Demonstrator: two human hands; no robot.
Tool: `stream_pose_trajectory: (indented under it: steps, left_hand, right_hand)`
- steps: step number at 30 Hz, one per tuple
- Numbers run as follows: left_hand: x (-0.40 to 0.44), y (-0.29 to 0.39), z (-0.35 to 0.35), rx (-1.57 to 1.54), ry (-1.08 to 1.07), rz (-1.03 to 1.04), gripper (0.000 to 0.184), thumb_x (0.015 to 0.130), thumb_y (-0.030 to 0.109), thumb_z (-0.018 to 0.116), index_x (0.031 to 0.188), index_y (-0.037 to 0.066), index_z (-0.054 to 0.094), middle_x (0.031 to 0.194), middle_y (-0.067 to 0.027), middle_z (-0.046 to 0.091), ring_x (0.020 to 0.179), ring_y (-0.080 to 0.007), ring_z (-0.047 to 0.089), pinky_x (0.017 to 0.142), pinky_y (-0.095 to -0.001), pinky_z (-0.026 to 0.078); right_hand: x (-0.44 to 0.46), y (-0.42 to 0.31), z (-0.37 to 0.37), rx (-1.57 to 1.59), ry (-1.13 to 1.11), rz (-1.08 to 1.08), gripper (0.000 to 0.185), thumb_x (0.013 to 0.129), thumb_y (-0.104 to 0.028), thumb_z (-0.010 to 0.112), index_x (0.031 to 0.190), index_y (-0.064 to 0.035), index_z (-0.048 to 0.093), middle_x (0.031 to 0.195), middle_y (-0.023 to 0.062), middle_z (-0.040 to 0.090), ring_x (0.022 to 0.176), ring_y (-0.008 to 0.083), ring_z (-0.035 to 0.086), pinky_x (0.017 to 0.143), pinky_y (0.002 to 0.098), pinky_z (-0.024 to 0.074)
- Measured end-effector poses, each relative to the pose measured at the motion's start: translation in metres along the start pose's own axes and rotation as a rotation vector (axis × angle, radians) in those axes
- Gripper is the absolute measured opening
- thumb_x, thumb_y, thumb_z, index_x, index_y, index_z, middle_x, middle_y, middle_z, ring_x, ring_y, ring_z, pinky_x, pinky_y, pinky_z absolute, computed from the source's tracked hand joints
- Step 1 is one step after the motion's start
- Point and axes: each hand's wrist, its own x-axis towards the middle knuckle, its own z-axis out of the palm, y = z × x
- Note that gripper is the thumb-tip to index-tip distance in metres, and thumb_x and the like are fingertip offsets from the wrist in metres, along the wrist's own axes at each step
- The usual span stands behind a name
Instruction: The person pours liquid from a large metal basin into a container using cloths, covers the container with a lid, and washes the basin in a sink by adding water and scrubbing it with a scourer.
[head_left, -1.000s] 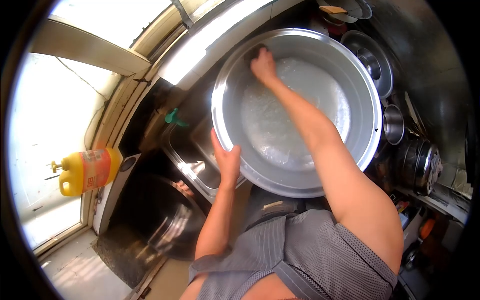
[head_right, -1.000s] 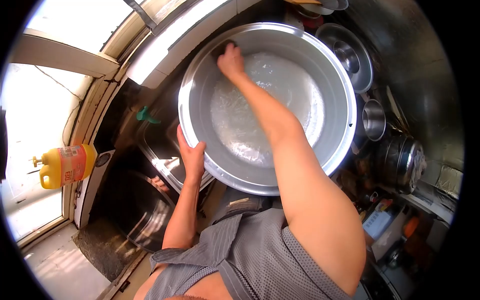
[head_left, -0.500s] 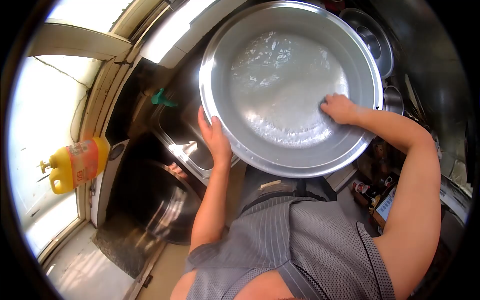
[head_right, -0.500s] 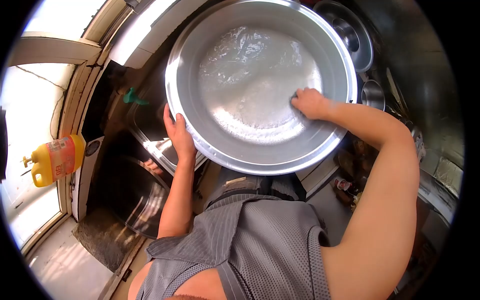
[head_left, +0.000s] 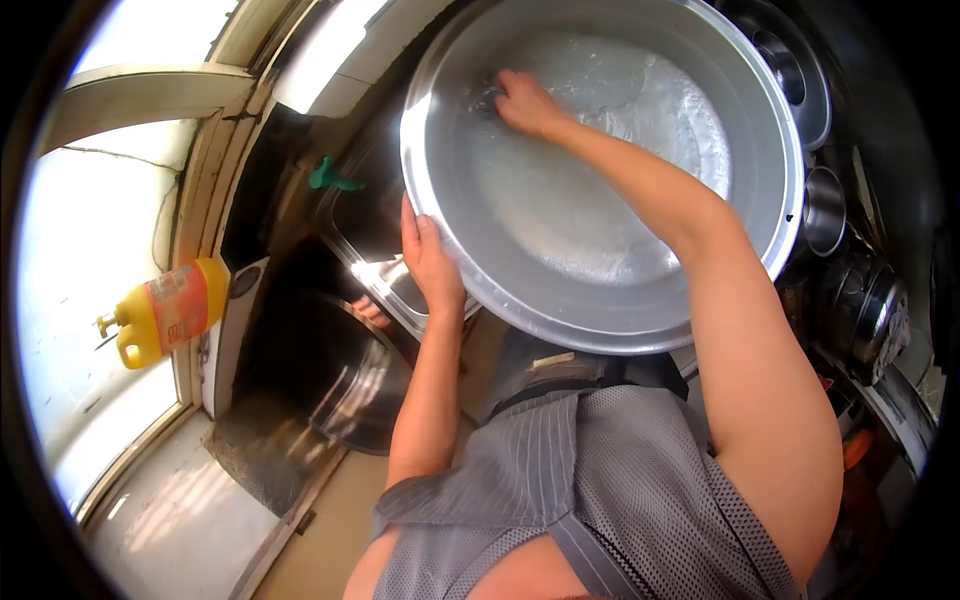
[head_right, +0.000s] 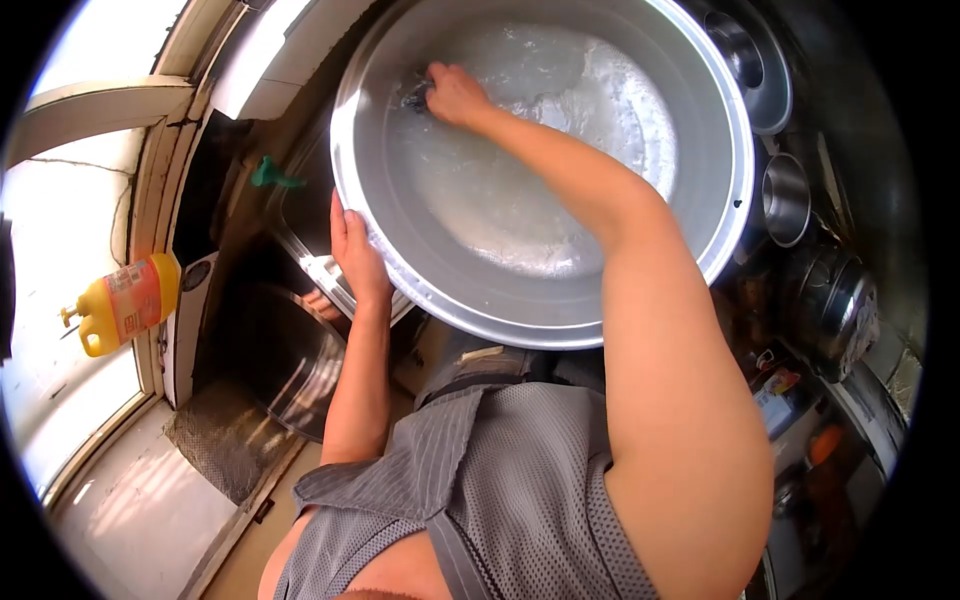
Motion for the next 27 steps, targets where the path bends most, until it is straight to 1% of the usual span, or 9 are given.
stream_pose_trajectory:
  steps: [6, 8, 11, 14, 17, 20, 23, 25, 27]
  left_hand:
    - [0.004, -0.012, -0.002, -0.093, 0.031, -0.006, 0.047, 0.104, 0.017, 0.039, 0.146, -0.005, 0.036, 0.138, -0.0149, 0.051, 0.12, -0.0196, 0.053, 0.102, -0.0313, 0.041]
    - [0.004, -0.013, -0.001, -0.162, 0.027, -0.019, 0.047, 0.104, 0.017, 0.039, 0.146, -0.005, 0.036, 0.137, -0.0147, 0.051, 0.119, -0.0195, 0.054, 0.102, -0.0314, 0.042]
    - [0.001, -0.009, 0.0, -0.115, 0.024, 0.004, 0.046, 0.103, 0.013, 0.041, 0.146, -0.003, 0.035, 0.135, -0.0157, 0.053, 0.115, -0.0198, 0.057, 0.098, -0.0323, 0.046]
    - [-0.003, 0.0, 0.004, -0.042, 0.009, 0.049, 0.046, 0.103, 0.012, 0.041, 0.146, -0.004, 0.035, 0.135, -0.0159, 0.053, 0.116, -0.0198, 0.056, 0.1, -0.0321, 0.045]
    - [-0.005, 0.003, 0.004, -0.031, 0.027, 0.04, 0.046, 0.103, 0.012, 0.041, 0.145, -0.005, 0.035, 0.136, -0.0161, 0.053, 0.118, -0.0202, 0.055, 0.101, -0.032, 0.044]
    - [-0.005, -0.003, 0.0, -0.027, 0.029, 0.044, 0.046, 0.103, 0.012, 0.04, 0.146, -0.004, 0.035, 0.136, -0.0161, 0.053, 0.119, -0.0204, 0.055, 0.101, -0.0321, 0.044]
    - [0.001, -0.007, -0.001, -0.083, 0.022, 0.036, 0.045, 0.103, 0.012, 0.04, 0.146, -0.003, 0.036, 0.135, -0.0159, 0.053, 0.118, -0.0205, 0.056, 0.1, -0.0326, 0.045]
    - [0.005, -0.004, 0.001, -0.136, -0.003, 0.007, 0.045, 0.103, 0.011, 0.039, 0.146, -0.003, 0.036, 0.135, -0.0157, 0.054, 0.117, -0.0207, 0.056, 0.1, -0.033, 0.045]
    - [0.0, -0.002, 0.002, -0.095, 0.02, 0.017, 0.044, 0.103, 0.011, 0.038, 0.146, -0.002, 0.036, 0.134, -0.0154, 0.054, 0.116, -0.0208, 0.057, 0.098, -0.0337, 0.047]
  right_hand:
    - [-0.07, -0.098, 0.036, 0.422, 0.005, -0.017, 0.028, 0.082, -0.02, 0.053, 0.105, -0.0034, 0.057, 0.106, 0.026, 0.058, 0.1, 0.0445, 0.056, 0.089, 0.0485, 0.0457]
    - [-0.132, -0.109, 0.023, 0.424, -0.157, -0.186, 0.024, 0.083, -0.018, 0.051, 0.102, -0.0034, 0.055, 0.097, 0.0248, 0.056, 0.095, 0.0442, 0.054, 0.085, 0.0491, 0.0449]
    - [-0.206, -0.099, -0.046, 0.373, -0.676, -0.297, 0.021, 0.084, -0.015, 0.049, 0.1, -0.003, 0.054, 0.094, 0.0225, 0.052, 0.092, 0.0417, 0.053, 0.084, 0.0476, 0.0435]
    - [-0.231, -0.066, -0.127, 0.155, -1.248, -0.215, 0.028, 0.086, -0.013, 0.047, 0.109, 0.0004, 0.053, 0.1, 0.0239, 0.053, 0.095, 0.0385, 0.055, 0.086, 0.0454, 0.0434]
    - [-0.236, -0.059, -0.158, -0.028, -1.316, -0.077, 0.031, 0.087, -0.013, 0.044, 0.112, 0.0035, 0.051, 0.104, 0.0256, 0.054, 0.095, 0.039, 0.055, 0.086, 0.0456, 0.0441]
    - [-0.209, -0.088, -0.084, 0.205, -1.074, -0.188, 0.028, 0.09, -0.014, 0.043, 0.108, 0.0069, 0.049, 0.101, 0.0299, 0.056, 0.092, 0.0427, 0.058, 0.083, 0.0475, 0.0455]
    - [-0.137, -0.114, 0.009, 0.391, -0.449, 0.005, 0.027, 0.089, -0.019, 0.048, 0.096, 0.0074, 0.052, 0.091, 0.0322, 0.062, 0.092, 0.0488, 0.058, 0.08, 0.0497, 0.0462]
    - [-0.113, -0.132, 0.026, 0.33, -0.115, -0.059, 0.027, 0.087, -0.019, 0.05, 0.094, 0.0077, 0.051, 0.091, 0.0329, 0.06, 0.09, 0.0488, 0.057, 0.079, 0.0497, 0.046]
    - [-0.146, -0.12, 0.014, 0.343, -0.24, -0.111, 0.026, 0.087, -0.018, 0.05, 0.093, 0.0075, 0.051, 0.092, 0.0323, 0.058, 0.09, 0.0482, 0.056, 0.08, 0.0499, 0.0456]
